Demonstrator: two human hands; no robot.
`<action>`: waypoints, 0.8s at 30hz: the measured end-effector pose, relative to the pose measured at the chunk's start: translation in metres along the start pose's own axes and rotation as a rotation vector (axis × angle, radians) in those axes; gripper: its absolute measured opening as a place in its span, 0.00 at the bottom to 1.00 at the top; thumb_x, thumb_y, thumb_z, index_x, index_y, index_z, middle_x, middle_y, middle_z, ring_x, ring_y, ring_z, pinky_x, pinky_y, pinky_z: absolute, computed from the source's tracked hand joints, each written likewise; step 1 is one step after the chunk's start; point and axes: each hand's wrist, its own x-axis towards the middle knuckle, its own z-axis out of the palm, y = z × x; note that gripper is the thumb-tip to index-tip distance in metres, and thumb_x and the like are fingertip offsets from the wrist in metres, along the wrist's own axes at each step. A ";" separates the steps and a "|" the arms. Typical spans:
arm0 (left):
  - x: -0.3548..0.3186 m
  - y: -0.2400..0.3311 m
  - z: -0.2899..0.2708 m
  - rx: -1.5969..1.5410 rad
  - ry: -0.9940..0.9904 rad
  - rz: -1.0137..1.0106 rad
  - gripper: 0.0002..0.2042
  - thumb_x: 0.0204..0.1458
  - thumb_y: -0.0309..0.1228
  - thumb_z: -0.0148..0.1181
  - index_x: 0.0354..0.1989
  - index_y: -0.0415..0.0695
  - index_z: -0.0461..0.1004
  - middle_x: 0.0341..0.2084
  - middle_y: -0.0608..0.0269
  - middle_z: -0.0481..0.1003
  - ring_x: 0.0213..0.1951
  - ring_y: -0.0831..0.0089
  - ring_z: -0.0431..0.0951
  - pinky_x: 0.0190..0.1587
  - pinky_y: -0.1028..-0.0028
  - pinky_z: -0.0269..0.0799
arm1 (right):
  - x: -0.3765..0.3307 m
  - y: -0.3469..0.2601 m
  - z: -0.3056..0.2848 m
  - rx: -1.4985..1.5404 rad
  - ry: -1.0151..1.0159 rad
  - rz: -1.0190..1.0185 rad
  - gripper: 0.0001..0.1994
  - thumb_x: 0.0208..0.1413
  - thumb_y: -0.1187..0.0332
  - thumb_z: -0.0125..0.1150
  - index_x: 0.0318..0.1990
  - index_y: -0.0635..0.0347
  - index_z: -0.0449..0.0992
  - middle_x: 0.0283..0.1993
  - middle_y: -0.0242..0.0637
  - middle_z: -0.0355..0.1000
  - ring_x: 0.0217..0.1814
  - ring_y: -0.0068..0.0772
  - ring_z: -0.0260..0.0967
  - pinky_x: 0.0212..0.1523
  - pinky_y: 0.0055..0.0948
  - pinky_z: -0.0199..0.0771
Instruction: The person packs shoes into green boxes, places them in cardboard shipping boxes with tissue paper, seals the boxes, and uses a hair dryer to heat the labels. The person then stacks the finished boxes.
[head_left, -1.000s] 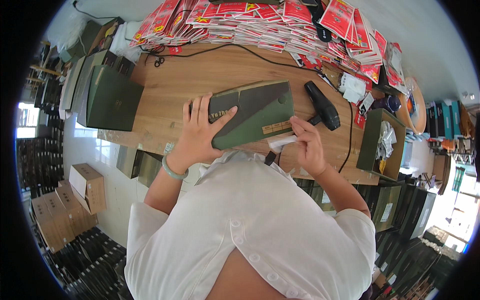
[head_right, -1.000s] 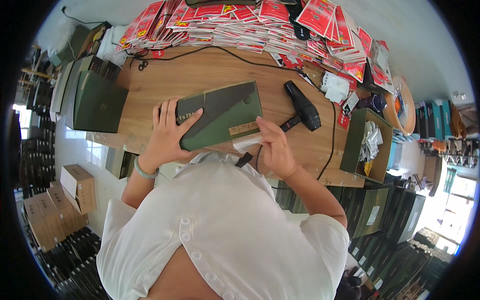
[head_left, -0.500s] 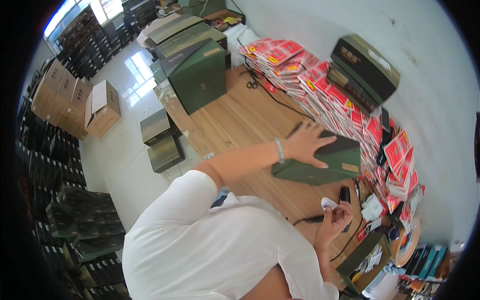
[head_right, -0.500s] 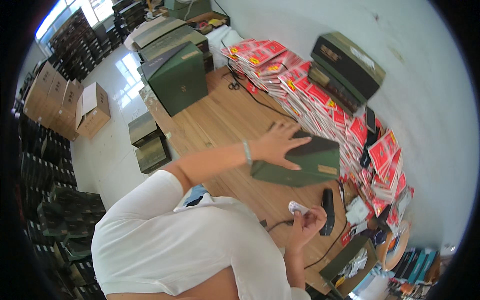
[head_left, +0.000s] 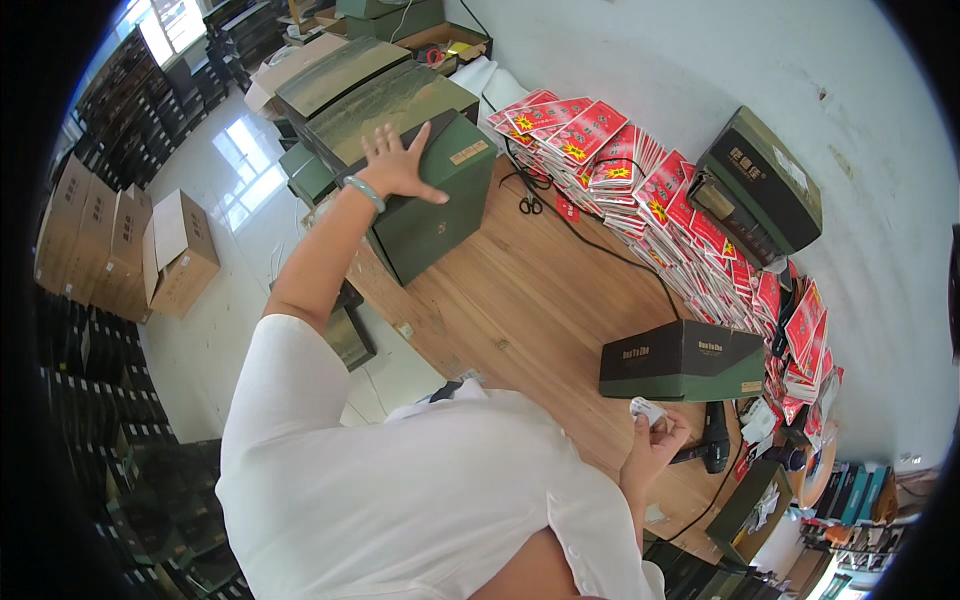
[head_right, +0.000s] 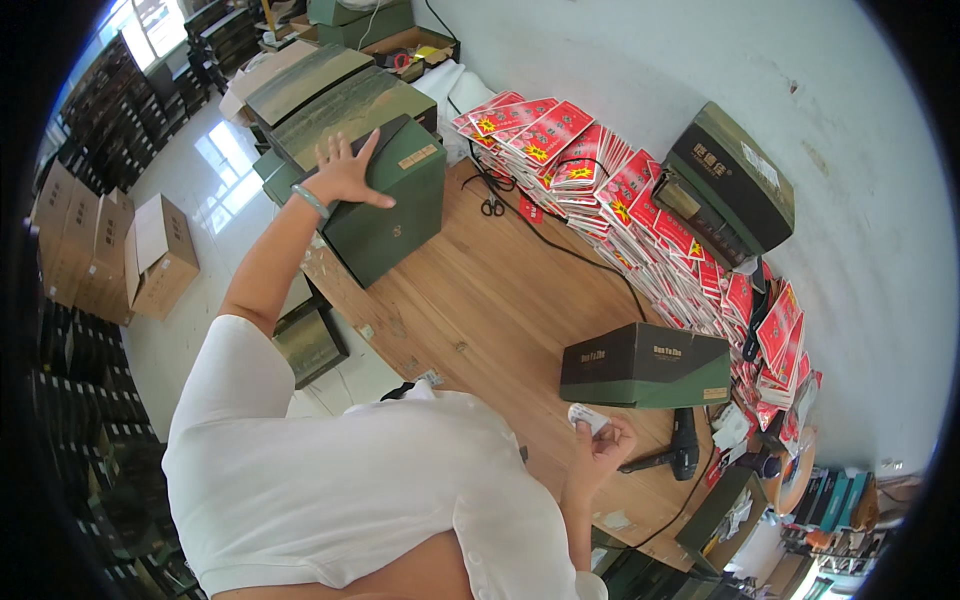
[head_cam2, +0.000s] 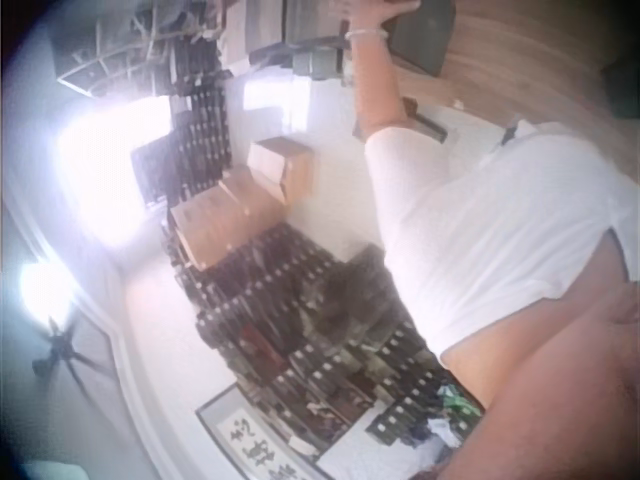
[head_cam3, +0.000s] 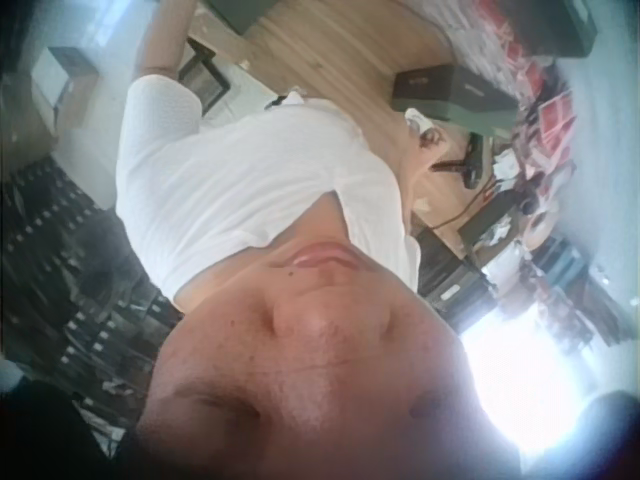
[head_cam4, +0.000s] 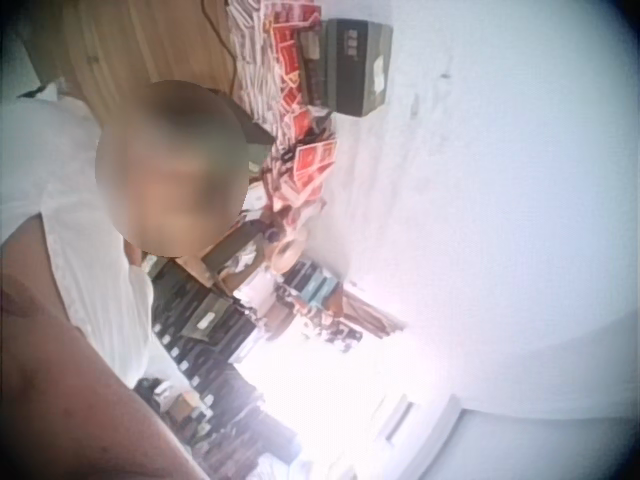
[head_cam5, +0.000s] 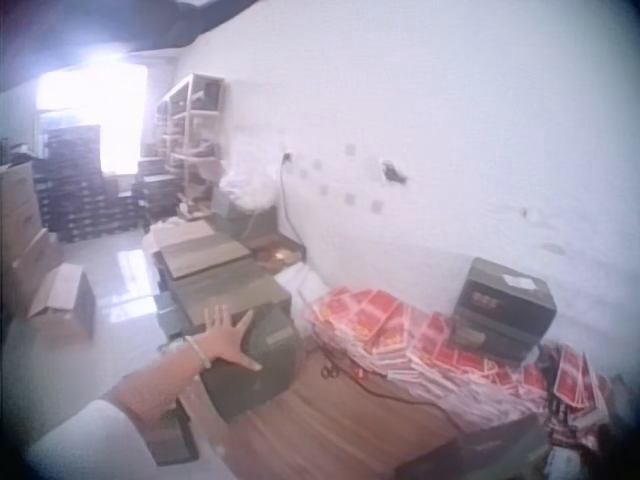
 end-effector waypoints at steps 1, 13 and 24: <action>0.006 -0.012 0.001 -0.023 -0.044 0.015 0.68 0.28 0.69 0.69 0.75 0.58 0.32 0.68 0.19 0.36 0.71 0.29 0.31 0.67 0.35 0.26 | -0.001 0.001 0.011 -0.014 -0.014 -0.007 0.22 0.55 0.84 0.60 0.54 0.56 0.60 0.56 0.37 0.59 0.53 0.31 0.67 0.55 0.29 0.67; -0.065 0.045 0.014 -0.024 0.152 0.622 0.60 0.26 0.50 0.73 0.74 0.62 0.44 0.60 0.23 0.53 0.63 0.30 0.52 0.65 0.42 0.45 | 0.019 -0.024 0.071 -0.065 -0.029 -0.113 0.27 0.49 0.81 0.68 0.54 0.57 0.61 0.57 0.36 0.57 0.44 0.26 0.68 0.43 0.25 0.68; -0.173 0.144 0.035 -0.125 -0.042 1.114 0.58 0.30 0.52 0.72 0.74 0.57 0.46 0.63 0.21 0.49 0.64 0.31 0.52 0.64 0.42 0.46 | 0.013 -0.043 0.091 -0.356 -0.178 -0.089 0.23 0.49 0.77 0.70 0.49 0.61 0.62 0.53 0.40 0.56 0.38 0.28 0.65 0.39 0.27 0.71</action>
